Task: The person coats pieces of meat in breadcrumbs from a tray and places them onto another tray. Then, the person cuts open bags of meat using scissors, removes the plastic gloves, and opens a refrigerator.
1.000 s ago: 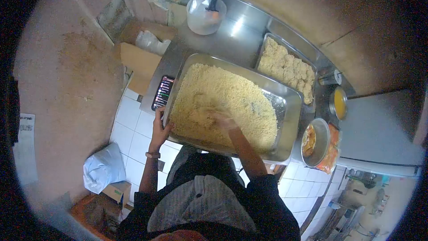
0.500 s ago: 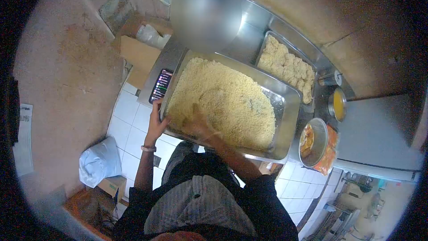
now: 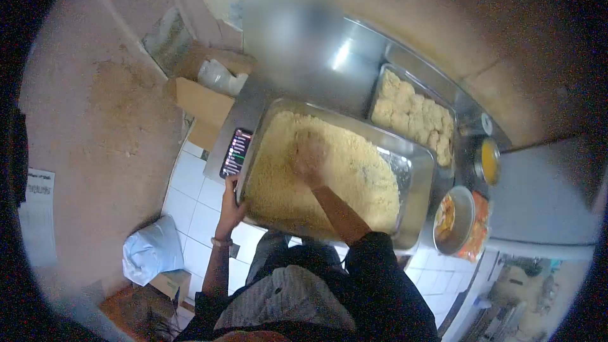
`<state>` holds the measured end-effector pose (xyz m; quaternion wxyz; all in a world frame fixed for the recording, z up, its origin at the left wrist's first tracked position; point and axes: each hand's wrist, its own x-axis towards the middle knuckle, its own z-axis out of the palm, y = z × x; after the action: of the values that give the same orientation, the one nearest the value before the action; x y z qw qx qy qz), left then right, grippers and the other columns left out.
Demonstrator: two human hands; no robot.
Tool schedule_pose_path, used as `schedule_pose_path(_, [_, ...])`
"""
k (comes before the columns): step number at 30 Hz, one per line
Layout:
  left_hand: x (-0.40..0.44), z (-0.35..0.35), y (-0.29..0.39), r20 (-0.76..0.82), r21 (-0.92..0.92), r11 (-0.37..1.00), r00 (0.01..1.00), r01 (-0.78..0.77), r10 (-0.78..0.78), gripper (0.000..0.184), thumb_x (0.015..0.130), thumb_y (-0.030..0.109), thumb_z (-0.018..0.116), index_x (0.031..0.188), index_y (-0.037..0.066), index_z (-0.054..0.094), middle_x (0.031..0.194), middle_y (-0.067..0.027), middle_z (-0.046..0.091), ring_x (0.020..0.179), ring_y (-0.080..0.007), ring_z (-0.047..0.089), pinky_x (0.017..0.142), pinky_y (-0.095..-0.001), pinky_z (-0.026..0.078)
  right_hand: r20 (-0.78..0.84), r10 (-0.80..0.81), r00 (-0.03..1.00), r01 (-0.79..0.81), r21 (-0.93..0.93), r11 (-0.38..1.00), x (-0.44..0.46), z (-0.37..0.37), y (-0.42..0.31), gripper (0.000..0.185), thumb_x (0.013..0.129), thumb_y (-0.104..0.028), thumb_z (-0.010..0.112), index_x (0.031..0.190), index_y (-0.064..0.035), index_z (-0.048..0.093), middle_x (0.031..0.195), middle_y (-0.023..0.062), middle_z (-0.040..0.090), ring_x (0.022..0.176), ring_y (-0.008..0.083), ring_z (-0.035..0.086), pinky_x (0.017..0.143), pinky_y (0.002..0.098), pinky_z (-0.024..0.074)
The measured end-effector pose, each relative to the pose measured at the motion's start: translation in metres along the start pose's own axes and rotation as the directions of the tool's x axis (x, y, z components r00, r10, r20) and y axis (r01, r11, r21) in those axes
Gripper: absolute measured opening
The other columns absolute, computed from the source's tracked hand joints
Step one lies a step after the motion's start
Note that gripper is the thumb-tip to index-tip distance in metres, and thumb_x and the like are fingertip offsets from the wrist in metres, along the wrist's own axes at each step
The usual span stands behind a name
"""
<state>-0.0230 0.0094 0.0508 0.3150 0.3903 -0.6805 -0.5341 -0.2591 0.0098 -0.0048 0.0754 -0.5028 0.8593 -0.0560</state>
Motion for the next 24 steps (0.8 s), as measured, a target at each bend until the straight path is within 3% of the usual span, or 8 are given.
schedule_pose_path(5, [-0.005,0.003,-0.003,-0.023,-0.026,0.999,0.999,-0.032,0.031,0.047,0.069,0.006,0.06,0.11,0.001,0.037,0.1,-0.0162,0.051,0.098,-0.0257,0.05,0.084,-0.0341,0.038,-0.029,0.098,0.995,-0.089,0.228,0.97,-0.018,-0.035,0.018,0.05,0.084,-0.037,0.044,0.124,-0.0068,0.036,0.123,0.0206,0.035,0.112,0.0364,0.035,0.093,0.0468,0.0271])
schedule_pose_path(9, [-0.004,0.007,0.003,-0.055,-0.039,0.995,0.994,-0.092,0.09,0.046,0.069,0.004,0.059,0.11,0.001,0.038,0.099,-0.0137,0.05,0.096,-0.0229,0.049,0.084,-0.032,0.038,0.269,-0.049,0.962,-0.197,0.806,0.558,-0.056,-0.03,0.072,0.046,0.084,-0.035,0.045,0.119,-0.0057,0.041,0.116,0.0186,0.042,0.105,0.035,0.042,0.088,0.0455,0.0324])
schedule_pose_path(11, [-0.003,0.008,-0.001,-0.049,-0.022,0.993,0.993,-0.113,0.112,0.045,0.071,0.005,0.057,0.111,0.001,0.038,0.098,-0.013,0.047,0.094,-0.0213,0.046,0.084,-0.031,0.037,0.312,-0.067,0.948,-0.233,0.819,0.524,-0.067,-0.02,0.069,0.044,0.084,-0.035,0.046,0.117,-0.0051,0.043,0.113,0.0177,0.046,0.101,0.0343,0.045,0.085,0.0448,0.035])
schedule_pose_path(12, [-0.004,0.01,-0.002,-0.036,-0.021,0.992,0.992,-0.124,0.123,0.045,0.071,0.005,0.057,0.111,0.001,0.038,0.098,-0.013,0.047,0.094,-0.0213,0.046,0.084,-0.031,0.037,0.265,-0.054,0.963,-0.176,0.766,0.618,-0.067,-0.019,0.065,0.043,0.084,-0.034,0.046,0.115,-0.0048,0.044,0.111,0.0172,0.048,0.099,0.0339,0.047,0.084,0.0445,0.0363])
schedule_pose_path(15, [-0.006,0.009,-0.01,-0.052,0.027,0.987,0.986,-0.16,0.161,0.042,0.074,0.007,0.055,0.111,0.001,0.038,0.099,-0.0115,0.048,0.094,-0.0211,0.046,0.086,-0.0313,0.036,0.018,-0.037,0.999,0.024,0.468,0.883,-0.069,-0.035,0.06,0.04,0.084,-0.033,0.048,0.112,-0.004,0.047,0.106,0.0157,0.053,0.094,0.0329,0.052,0.079,0.0435,0.0403])
schedule_pose_path(17, [-0.007,0.007,-0.002,-0.057,0.02,0.986,0.984,-0.166,0.167,0.042,0.074,0.008,0.056,0.112,0.001,0.039,0.1,-0.0118,0.048,0.095,-0.021,0.046,0.086,-0.0311,0.035,-0.194,-0.073,0.978,0.128,0.289,0.949,-0.074,-0.037,0.071,0.039,0.084,-0.033,0.048,0.109,-0.0034,0.05,0.102,0.0147,0.057,0.09,0.0322,0.056,0.076,0.0429,0.0429])
schedule_pose_path(20, [-0.014,0.013,-0.003,-0.065,0.01,0.989,0.987,-0.147,0.147,0.043,0.075,0.009,0.056,0.113,0.002,0.038,0.103,-0.012,0.048,0.097,-0.0214,0.045,0.087,-0.0316,0.035,-0.279,-0.31,0.909,0.392,0.319,0.863,-0.053,0.024,0.141,0.049,0.078,-0.036,0.057,0.114,-0.0031,0.046,0.113,0.0127,0.052,0.1,0.0297,0.051,0.081,0.0417,0.0411])
schedule_pose_path(24, [-0.014,0.012,-0.01,-0.272,0.02,0.993,0.955,-0.12,0.121,0.043,0.077,0.007,0.051,0.118,0.004,0.038,0.108,-0.0104,0.047,0.099,-0.0218,0.044,0.089,-0.0345,0.034,-0.112,-0.329,0.938,0.339,0.503,0.795,-0.034,-0.035,0.186,0.06,0.076,-0.034,0.062,0.122,-0.0041,0.039,0.125,0.0118,0.042,0.113,0.028,0.041,0.091,0.0394,0.0364])
